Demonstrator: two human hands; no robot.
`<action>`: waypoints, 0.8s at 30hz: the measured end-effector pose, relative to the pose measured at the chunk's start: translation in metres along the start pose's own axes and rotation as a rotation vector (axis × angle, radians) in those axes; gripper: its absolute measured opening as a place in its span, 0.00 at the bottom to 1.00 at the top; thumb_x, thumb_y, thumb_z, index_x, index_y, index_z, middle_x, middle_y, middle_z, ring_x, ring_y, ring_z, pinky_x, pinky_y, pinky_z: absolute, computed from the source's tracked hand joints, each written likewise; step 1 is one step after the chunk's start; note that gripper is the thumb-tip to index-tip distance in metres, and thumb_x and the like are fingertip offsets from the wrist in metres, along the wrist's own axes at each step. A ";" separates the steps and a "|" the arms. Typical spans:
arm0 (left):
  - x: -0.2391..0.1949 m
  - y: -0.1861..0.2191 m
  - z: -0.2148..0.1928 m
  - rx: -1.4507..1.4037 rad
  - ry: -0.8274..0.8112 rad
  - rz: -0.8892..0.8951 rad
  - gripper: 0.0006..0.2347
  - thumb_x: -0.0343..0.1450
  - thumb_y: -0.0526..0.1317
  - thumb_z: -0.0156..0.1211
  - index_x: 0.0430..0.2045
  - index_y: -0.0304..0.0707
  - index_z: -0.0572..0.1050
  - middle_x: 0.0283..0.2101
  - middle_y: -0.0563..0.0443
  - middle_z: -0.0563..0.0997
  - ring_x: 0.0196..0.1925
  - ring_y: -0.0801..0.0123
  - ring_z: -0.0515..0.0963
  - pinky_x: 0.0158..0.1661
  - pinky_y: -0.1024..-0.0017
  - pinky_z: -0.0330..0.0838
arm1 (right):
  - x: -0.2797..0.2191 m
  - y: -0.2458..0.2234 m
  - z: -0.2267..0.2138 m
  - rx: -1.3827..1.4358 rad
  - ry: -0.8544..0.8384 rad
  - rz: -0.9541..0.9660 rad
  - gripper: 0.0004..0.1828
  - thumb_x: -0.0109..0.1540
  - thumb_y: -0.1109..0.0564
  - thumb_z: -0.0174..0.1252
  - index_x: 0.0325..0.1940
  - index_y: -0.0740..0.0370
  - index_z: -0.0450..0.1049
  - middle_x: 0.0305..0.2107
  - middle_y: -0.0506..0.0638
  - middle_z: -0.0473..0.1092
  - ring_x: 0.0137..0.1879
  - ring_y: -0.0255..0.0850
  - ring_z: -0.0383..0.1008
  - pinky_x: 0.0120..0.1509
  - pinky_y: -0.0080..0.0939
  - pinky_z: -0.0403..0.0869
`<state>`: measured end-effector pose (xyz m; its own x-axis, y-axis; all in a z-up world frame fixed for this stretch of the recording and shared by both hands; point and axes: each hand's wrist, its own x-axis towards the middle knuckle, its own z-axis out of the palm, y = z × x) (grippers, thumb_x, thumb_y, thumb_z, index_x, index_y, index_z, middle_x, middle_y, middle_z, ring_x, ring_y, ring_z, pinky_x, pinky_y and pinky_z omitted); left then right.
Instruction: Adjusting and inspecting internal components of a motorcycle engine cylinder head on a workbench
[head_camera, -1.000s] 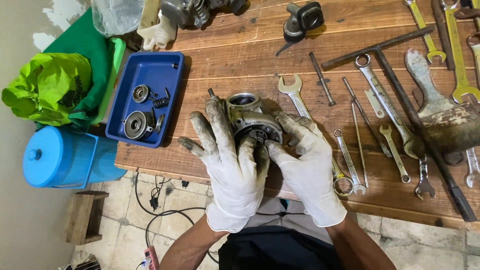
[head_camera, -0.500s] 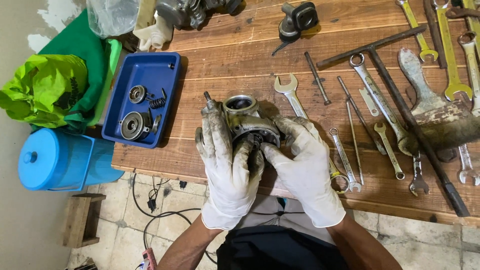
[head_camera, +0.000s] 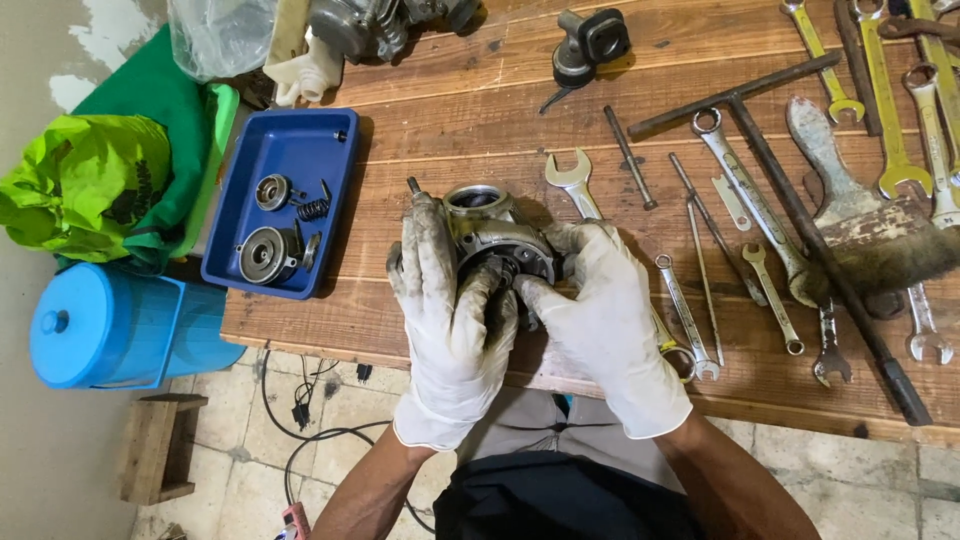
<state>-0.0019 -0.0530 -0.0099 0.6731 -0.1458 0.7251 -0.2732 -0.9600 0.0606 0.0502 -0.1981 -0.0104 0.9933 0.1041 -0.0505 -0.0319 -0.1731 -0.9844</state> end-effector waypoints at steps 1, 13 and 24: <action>-0.001 0.000 0.001 -0.005 0.002 0.013 0.08 0.79 0.40 0.52 0.46 0.36 0.75 0.68 0.17 0.59 0.73 0.25 0.61 0.70 0.34 0.57 | -0.001 -0.001 0.000 -0.013 0.009 -0.003 0.21 0.49 0.60 0.68 0.46 0.56 0.76 0.36 0.45 0.81 0.41 0.33 0.81 0.51 0.32 0.77; -0.001 -0.004 -0.005 -0.057 -0.023 0.069 0.05 0.77 0.35 0.57 0.43 0.35 0.75 0.69 0.19 0.59 0.72 0.23 0.64 0.68 0.30 0.58 | 0.007 -0.009 0.000 0.031 -0.030 0.036 0.32 0.47 0.61 0.65 0.56 0.60 0.70 0.43 0.49 0.80 0.49 0.39 0.81 0.58 0.37 0.77; -0.005 -0.006 -0.016 -0.187 -0.092 0.027 0.12 0.77 0.35 0.61 0.56 0.37 0.76 0.73 0.22 0.49 0.79 0.29 0.48 0.79 0.36 0.43 | 0.000 -0.002 0.002 0.032 -0.010 0.086 0.26 0.46 0.63 0.65 0.48 0.58 0.70 0.37 0.46 0.77 0.40 0.33 0.78 0.49 0.32 0.76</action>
<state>-0.0146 -0.0427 -0.0026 0.7212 -0.2001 0.6632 -0.4090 -0.8957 0.1745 0.0499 -0.1962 -0.0085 0.9856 0.0994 -0.1370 -0.1212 -0.1502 -0.9812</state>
